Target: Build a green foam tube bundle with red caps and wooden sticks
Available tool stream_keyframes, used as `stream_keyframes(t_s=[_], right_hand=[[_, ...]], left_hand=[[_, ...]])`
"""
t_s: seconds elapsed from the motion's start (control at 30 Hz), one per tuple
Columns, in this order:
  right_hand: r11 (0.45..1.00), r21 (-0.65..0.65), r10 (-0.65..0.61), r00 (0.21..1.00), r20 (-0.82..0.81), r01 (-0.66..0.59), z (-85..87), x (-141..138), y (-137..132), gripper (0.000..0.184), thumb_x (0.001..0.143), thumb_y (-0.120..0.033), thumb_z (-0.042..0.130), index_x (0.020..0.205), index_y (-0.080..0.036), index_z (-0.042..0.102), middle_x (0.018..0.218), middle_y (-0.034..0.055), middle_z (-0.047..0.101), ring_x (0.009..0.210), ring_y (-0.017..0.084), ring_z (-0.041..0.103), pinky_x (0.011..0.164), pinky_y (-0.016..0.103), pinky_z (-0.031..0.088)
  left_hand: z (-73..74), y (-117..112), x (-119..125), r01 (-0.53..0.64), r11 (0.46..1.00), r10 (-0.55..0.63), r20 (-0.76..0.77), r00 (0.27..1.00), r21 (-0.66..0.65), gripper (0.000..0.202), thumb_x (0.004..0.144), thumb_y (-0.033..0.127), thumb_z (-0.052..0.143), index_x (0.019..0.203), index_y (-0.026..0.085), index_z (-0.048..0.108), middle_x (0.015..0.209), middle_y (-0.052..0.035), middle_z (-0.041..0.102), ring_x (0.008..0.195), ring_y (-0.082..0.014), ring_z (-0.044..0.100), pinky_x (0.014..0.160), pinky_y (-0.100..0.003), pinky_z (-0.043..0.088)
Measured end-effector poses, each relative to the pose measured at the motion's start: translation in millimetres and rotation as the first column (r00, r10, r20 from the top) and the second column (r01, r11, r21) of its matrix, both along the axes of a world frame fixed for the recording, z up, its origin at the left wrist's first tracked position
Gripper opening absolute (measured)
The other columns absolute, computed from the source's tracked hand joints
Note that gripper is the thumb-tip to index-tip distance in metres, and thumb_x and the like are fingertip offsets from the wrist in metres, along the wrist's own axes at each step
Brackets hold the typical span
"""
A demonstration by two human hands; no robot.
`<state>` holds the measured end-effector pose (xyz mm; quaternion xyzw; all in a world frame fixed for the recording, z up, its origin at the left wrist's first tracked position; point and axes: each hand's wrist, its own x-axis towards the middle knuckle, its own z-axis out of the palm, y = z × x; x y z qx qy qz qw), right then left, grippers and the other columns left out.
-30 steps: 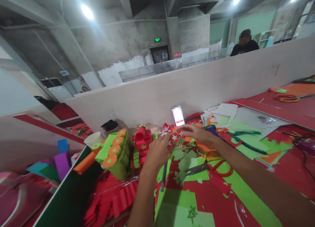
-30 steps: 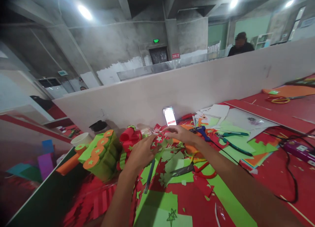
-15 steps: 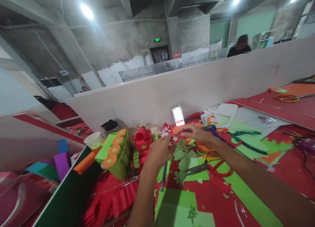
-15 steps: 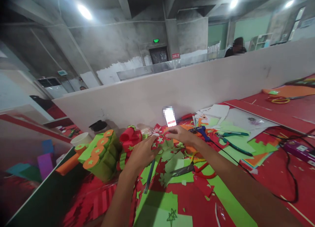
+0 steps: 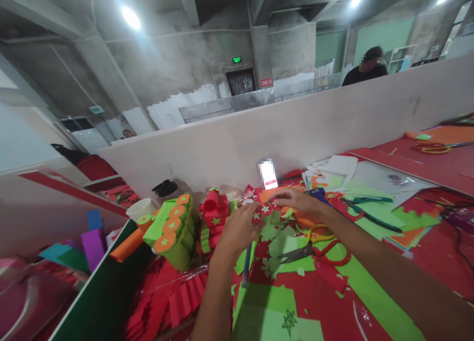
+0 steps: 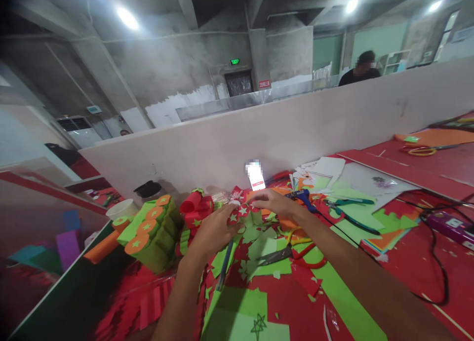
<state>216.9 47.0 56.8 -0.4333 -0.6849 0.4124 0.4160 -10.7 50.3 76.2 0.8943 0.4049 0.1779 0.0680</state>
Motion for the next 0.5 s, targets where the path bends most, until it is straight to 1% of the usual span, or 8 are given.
stream_keyframes(t_s=[0.1,0.2,0.3,0.43,0.5], right_hand=[[1.000,0.003,-0.014,1.000,0.006,0.014,1.1,4,2,0.029,0.082,-0.035,0.059,0.106,-0.022,0.067,0.108,0.0048,0.066,0.101,0.022,0.058,0.091,0.039,0.043],[0.999,-0.033,-0.006,1.000,-0.009,0.005,3.5,7,0,0.032,0.083,-0.036,0.059,0.111,-0.023,0.065,0.113,0.0049,0.064,0.107,0.022,0.055,0.094,0.041,0.041],[0.996,-0.085,0.018,0.999,-0.043,-0.022,5.5,7,-3,0.035,0.084,-0.040,0.056,0.114,-0.024,0.064,0.116,0.0050,0.063,0.111,0.023,0.054,0.094,0.041,0.042],[0.995,-0.102,-0.024,0.998,-0.066,0.017,4.9,4,-4,0.036,0.087,-0.046,0.050,0.111,-0.025,0.065,0.118,0.0053,0.062,0.114,0.024,0.051,0.094,0.042,0.042],[0.995,-0.091,-0.054,0.996,-0.072,0.047,3.9,3,-3,0.036,0.087,-0.048,0.050,0.108,-0.024,0.066,0.116,0.0054,0.062,0.112,0.023,0.053,0.093,0.042,0.043]], left_hand=[[0.6,4,-8,0.015,1.000,-0.013,0.105,0.994,-0.018,0.043,0.079,0.029,0.059,0.121,0.027,0.051,0.122,-0.0055,0.059,0.106,-0.0240,0.058,0.084,-0.032,0.044],[0.4,9,-16,0.007,0.999,0.003,0.184,0.983,-0.052,0.042,0.081,0.027,0.057,0.122,0.026,0.050,0.119,-0.0046,0.061,0.105,-0.0222,0.059,0.087,-0.031,0.043],[-1.4,13,-20,0.009,0.997,0.008,0.214,0.977,-0.082,0.042,0.081,0.028,0.056,0.123,0.026,0.049,0.115,-0.0043,0.063,0.100,-0.0213,0.061,0.088,-0.031,0.044],[-4.6,15,-21,0.028,0.996,-0.008,0.242,0.970,-0.080,0.044,0.081,0.028,0.057,0.125,0.027,0.049,0.116,-0.0041,0.063,0.099,-0.0210,0.061,0.088,-0.031,0.044],[-5.5,16,-21,0.028,0.997,-0.008,0.244,0.970,-0.077,0.045,0.081,0.028,0.057,0.125,0.027,0.049,0.116,-0.0039,0.063,0.100,-0.0211,0.060,0.086,-0.030,0.044]])
